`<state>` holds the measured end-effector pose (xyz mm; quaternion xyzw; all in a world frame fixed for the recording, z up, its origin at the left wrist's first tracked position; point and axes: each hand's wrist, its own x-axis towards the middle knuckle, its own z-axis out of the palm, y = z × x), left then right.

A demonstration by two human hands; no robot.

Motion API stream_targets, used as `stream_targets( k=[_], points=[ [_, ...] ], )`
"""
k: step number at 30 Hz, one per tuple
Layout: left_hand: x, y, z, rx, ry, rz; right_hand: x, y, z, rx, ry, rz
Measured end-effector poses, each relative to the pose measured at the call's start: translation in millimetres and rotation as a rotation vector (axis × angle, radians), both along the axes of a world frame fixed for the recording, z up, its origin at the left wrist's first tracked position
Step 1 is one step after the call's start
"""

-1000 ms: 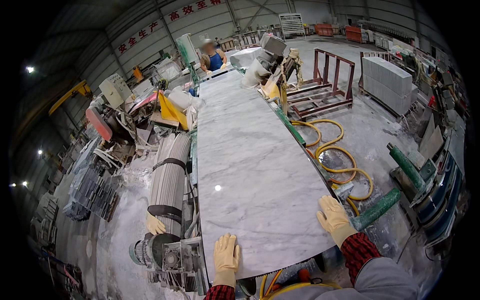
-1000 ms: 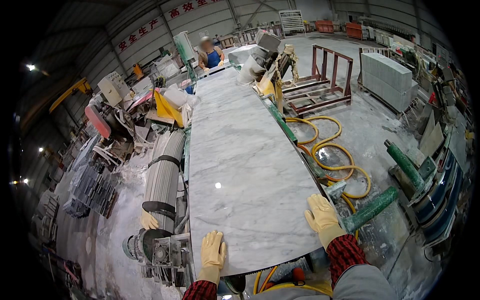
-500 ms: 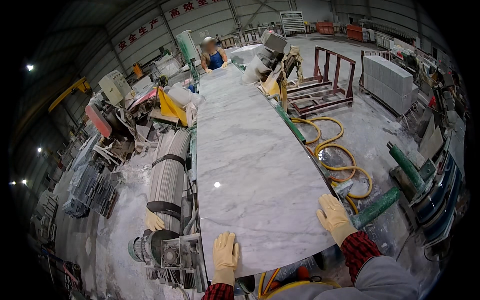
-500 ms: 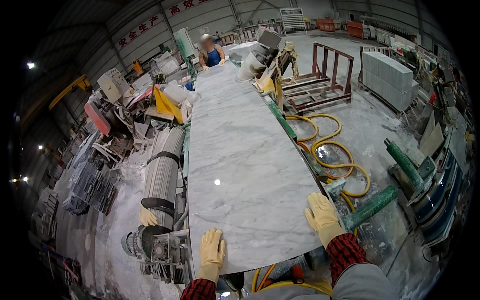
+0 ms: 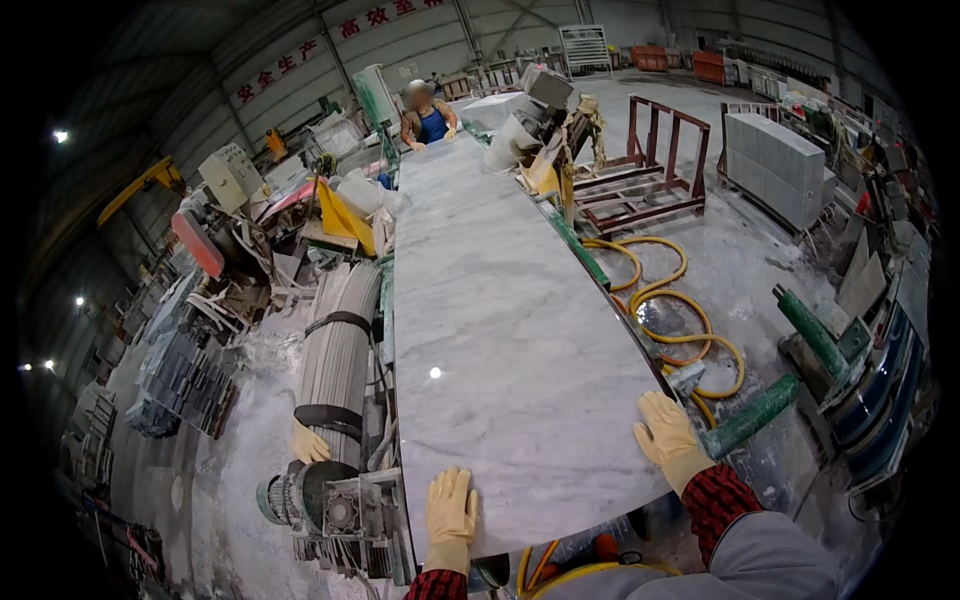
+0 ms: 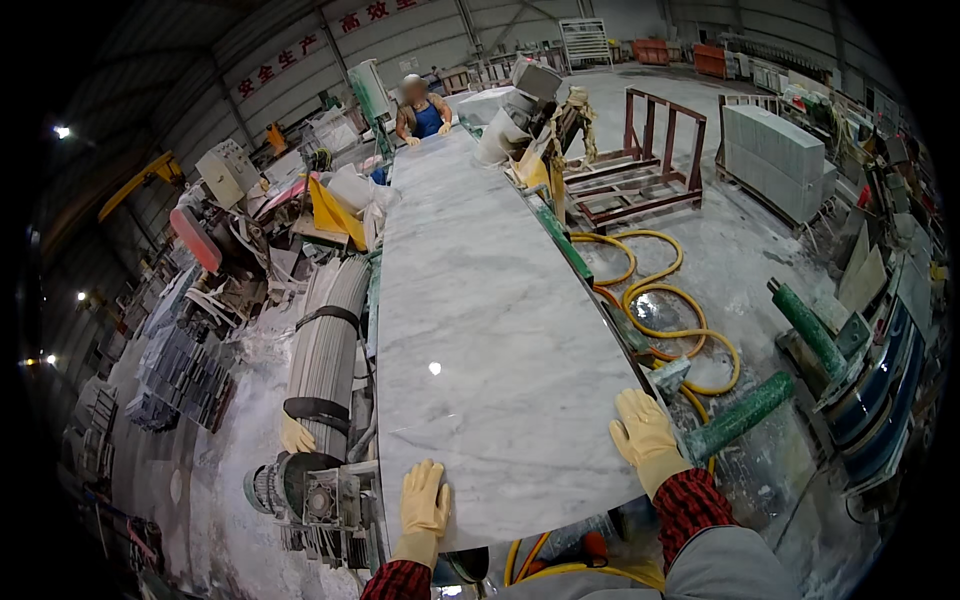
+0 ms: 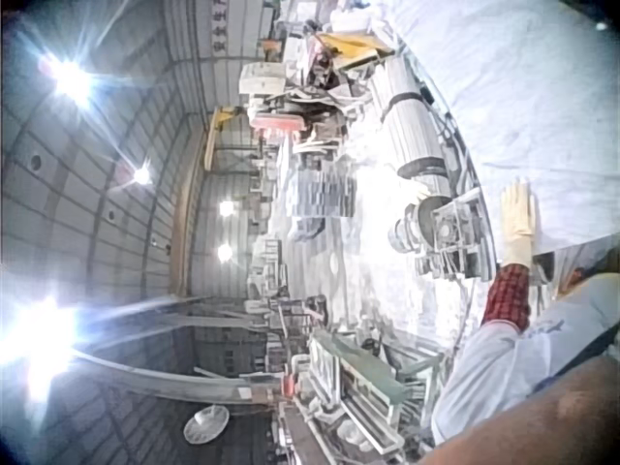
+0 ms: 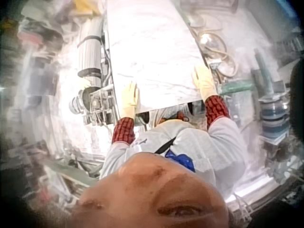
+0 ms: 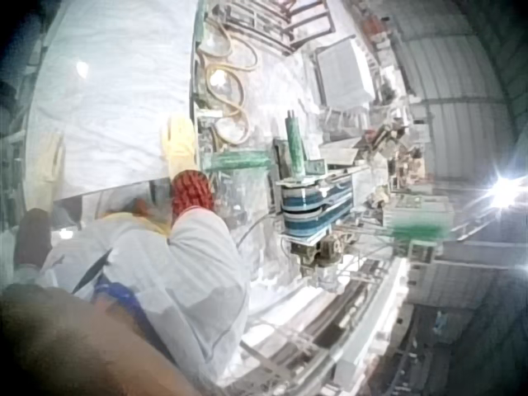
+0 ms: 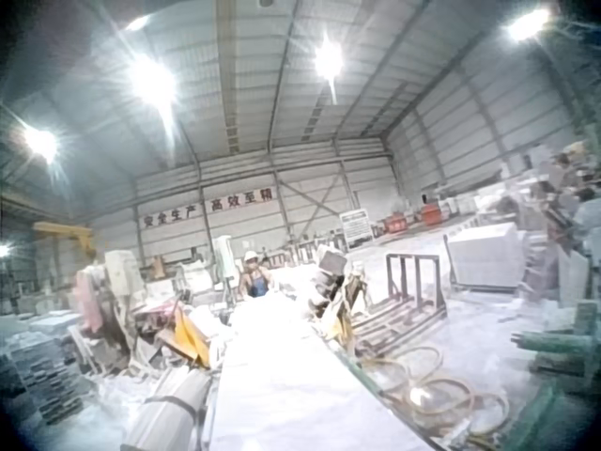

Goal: The person guides large marble-like stone slabs through a conveyor system in a factory. They wear gloves and use both hands to position and move the slabs along the line, occasionally lifting and repositioning them for the next stage of processing.

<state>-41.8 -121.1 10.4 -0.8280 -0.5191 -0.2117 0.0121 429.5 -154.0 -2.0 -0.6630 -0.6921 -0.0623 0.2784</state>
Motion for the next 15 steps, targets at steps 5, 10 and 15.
stream_targets(
  k=[5, 10, 15],
  points=[
    [0, 0, -2, -0.020, 0.030, 0.014, 1, -2, 0, 0.018, -0.002, 0.006],
    [6, -5, 5, -0.053, 0.102, 0.100, 2, -5, -4, 0.022, -0.006, -0.002],
    [-2, -6, -3, -0.097, 0.117, 0.139, -1, -5, -4, -0.007, 0.027, 0.001]
  ],
)
